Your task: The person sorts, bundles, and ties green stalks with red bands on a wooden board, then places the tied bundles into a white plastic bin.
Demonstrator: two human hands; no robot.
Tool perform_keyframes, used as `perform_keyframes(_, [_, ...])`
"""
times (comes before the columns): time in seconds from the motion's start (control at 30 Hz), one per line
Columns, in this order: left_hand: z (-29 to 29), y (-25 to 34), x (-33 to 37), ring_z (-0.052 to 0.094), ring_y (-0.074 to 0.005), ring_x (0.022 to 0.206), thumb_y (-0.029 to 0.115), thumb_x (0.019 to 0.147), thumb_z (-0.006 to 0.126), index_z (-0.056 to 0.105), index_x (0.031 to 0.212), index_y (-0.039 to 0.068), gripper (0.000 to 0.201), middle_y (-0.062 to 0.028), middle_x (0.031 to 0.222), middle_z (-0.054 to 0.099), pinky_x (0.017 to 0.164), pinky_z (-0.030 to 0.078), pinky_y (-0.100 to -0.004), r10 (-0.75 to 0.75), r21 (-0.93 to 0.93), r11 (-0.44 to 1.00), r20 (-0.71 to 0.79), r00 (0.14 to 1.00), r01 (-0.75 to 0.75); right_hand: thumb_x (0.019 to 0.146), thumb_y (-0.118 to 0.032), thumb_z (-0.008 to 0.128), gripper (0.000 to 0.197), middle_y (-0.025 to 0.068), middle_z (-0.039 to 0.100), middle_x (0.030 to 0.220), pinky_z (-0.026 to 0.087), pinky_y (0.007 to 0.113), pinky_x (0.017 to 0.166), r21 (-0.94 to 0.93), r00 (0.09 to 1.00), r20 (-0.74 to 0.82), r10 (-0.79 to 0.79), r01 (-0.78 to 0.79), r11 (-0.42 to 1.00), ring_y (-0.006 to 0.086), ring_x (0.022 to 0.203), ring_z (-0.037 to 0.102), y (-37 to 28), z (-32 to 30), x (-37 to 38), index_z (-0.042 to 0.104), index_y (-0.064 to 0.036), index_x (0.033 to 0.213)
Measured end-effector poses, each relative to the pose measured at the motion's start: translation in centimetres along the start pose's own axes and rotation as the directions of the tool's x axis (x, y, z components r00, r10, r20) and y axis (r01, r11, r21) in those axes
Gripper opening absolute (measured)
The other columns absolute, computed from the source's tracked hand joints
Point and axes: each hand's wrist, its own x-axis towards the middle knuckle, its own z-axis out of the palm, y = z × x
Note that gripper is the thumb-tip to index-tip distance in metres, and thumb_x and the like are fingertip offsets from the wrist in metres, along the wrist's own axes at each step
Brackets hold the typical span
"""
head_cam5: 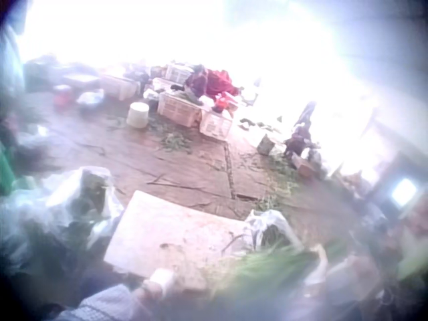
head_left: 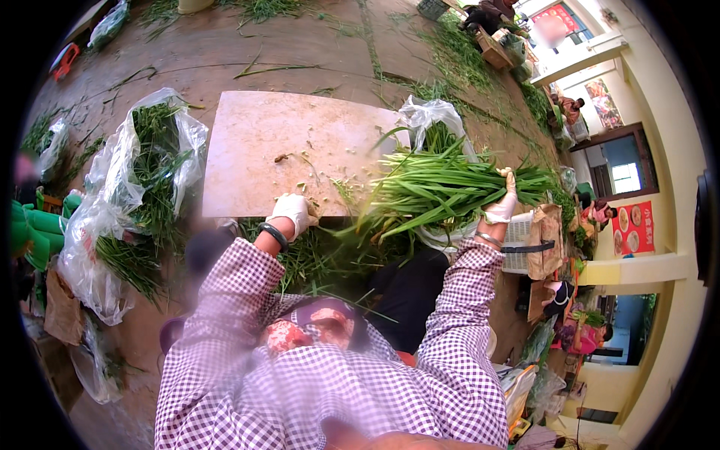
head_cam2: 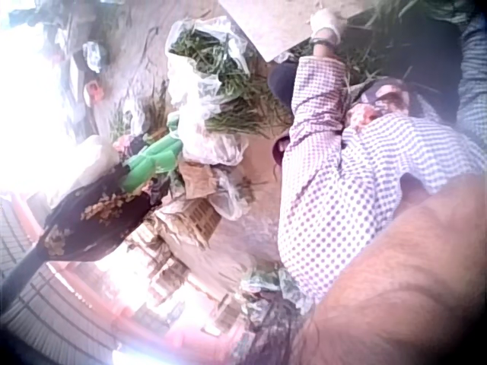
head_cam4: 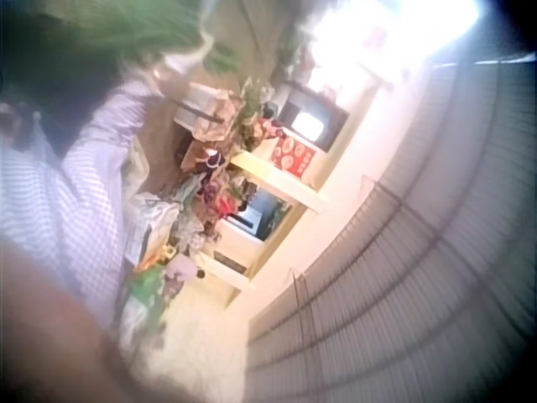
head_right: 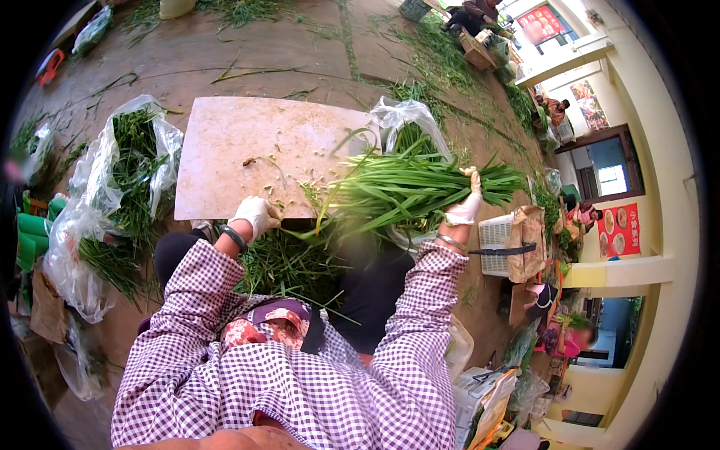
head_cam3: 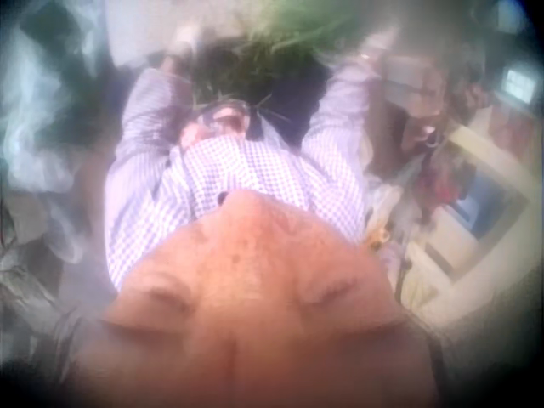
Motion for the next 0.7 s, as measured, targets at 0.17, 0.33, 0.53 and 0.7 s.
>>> perform_keyframes(0.17, [2.4,1.0,0.5,0.065,-0.0239,0.101,0.027,0.085,0.073,0.064,0.123,0.005,0.045,-0.0177,0.118,0.065,0.086,0.053,-0.0325,0.243,-0.52,0.809,-0.125,0.962,-0.273,0.094,-0.02,0.064,0.011,0.0045,0.069,0.09,0.055,0.039,0.085,-0.006,0.998,-0.065,-0.019,0.018,1.0,0.0196,0.085,0.064,0.9,2.0,-1.2,0.068,-0.0091,0.092])
perform_keyframes(0.33, [4.6,2.0,1.0,0.058,-0.0194,0.102,0.029,0.091,0.068,0.057,0.127,-0.002,0.048,-0.0124,0.114,0.061,0.087,0.049,-0.0311,0.32,-0.305,0.866,-0.273,0.907,-0.397,0.093,-0.017,0.064,0.01,0.0047,0.069,0.089,0.055,0.038,0.085,0.024,0.998,-0.017,0.053,-0.053,0.998,0.0197,0.085,0.065,3.9,3.1,-2.7,0.067,-0.0079,0.095])
perform_keyframes(0.53, [5.6,0.3,1.3,0.05,-0.0091,0.072,0.019,0.099,0.058,0.064,0.11,-0.004,0.027,0.001,0.081,0.059,0.064,0.043,-0.0248,0.198,-0.709,0.657,-0.168,0.966,-0.258,0.092,-0.016,0.065,0.016,0.0047,0.069,0.089,0.056,0.037,0.084,-0.043,1.0,0.0,0.022,-0.022,0.999,0.0189,0.085,0.065,4.8,5.6,-4.4,0.065,-0.0062,0.105])
perform_keyframes(0.7, [6.0,-3.8,3.9,0.053,-0.0106,0.07,0.018,0.1,0.052,0.065,0.113,-0.001,0.026,0.0012,0.08,0.061,0.063,0.045,-0.028,-0.138,-0.615,0.788,-0.184,0.973,-0.004,0.091,-0.02,0.067,0.023,0.0058,0.069,0.09,0.058,0.037,0.077,-0.138,0.997,-0.042,-0.062,0.056,0.989,0.0198,0.081,0.065,2.4,6.1,-4.8,0.064,-0.006,0.109])
